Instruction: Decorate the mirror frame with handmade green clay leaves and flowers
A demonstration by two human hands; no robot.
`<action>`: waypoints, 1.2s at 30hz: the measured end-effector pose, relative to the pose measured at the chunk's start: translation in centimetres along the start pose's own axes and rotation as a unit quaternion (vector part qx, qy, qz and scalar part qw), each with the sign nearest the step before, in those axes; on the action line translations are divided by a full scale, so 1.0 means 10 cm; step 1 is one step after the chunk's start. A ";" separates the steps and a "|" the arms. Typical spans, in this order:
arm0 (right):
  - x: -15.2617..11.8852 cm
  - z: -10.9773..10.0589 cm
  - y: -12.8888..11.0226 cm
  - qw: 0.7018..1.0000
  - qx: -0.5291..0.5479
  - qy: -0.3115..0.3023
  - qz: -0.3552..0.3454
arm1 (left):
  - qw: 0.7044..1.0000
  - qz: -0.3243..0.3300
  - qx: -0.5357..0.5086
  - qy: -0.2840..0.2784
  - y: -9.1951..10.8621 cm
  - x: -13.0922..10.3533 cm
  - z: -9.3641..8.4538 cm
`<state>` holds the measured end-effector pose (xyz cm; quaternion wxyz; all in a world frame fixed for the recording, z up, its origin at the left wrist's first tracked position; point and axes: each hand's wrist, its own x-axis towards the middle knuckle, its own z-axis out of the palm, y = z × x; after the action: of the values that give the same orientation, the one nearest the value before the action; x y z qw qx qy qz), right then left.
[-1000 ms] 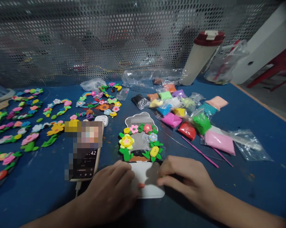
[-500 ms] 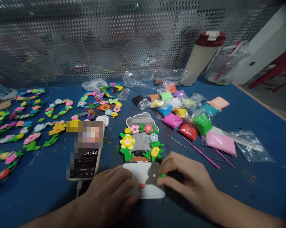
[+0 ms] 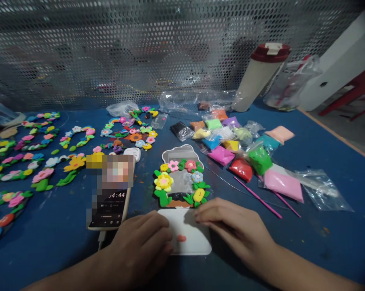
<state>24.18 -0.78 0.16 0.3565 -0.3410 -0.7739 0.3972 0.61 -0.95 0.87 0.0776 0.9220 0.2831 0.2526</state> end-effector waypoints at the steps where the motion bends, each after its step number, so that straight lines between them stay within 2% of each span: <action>1: 0.00 0.00 0.00 1.000 0.004 -0.006 0.012 | 1.000 0.001 -0.001 0.001 0.00 0.00 0.00; 5: -0.01 0.01 0.01 0.998 -0.010 -0.001 0.060 | 1.000 0.002 -0.007 -0.010 0.00 0.03 0.00; 10: 0.00 0.02 0.00 0.999 0.007 -0.004 0.038 | 1.000 0.004 -0.005 -0.005 0.00 0.03 0.02; 14: -0.01 0.02 -0.01 0.998 -0.015 -0.009 0.066 | 1.000 0.008 -0.003 -0.006 -0.01 0.02 0.04; 18: -0.01 0.02 -0.01 0.999 -0.011 -0.013 0.047 | 1.000 0.014 0.010 -0.003 -0.01 0.04 0.03; 25: 0.02 0.02 -0.02 0.997 -0.011 -0.005 0.076 | 0.998 0.027 0.049 0.000 0.04 0.09 -0.01; 31: 0.08 0.01 -0.06 0.996 0.034 0.039 0.069 | 0.995 0.040 0.051 -0.076 0.14 0.25 -0.09; 36: 0.27 -0.10 -0.15 0.999 0.015 0.040 0.033 | 0.979 -0.042 0.029 -0.198 0.10 0.50 -0.23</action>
<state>23.26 1.12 2.67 0.3788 -0.3769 -0.7410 0.4066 3.49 0.97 5.23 0.1160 0.9429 0.3078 0.0529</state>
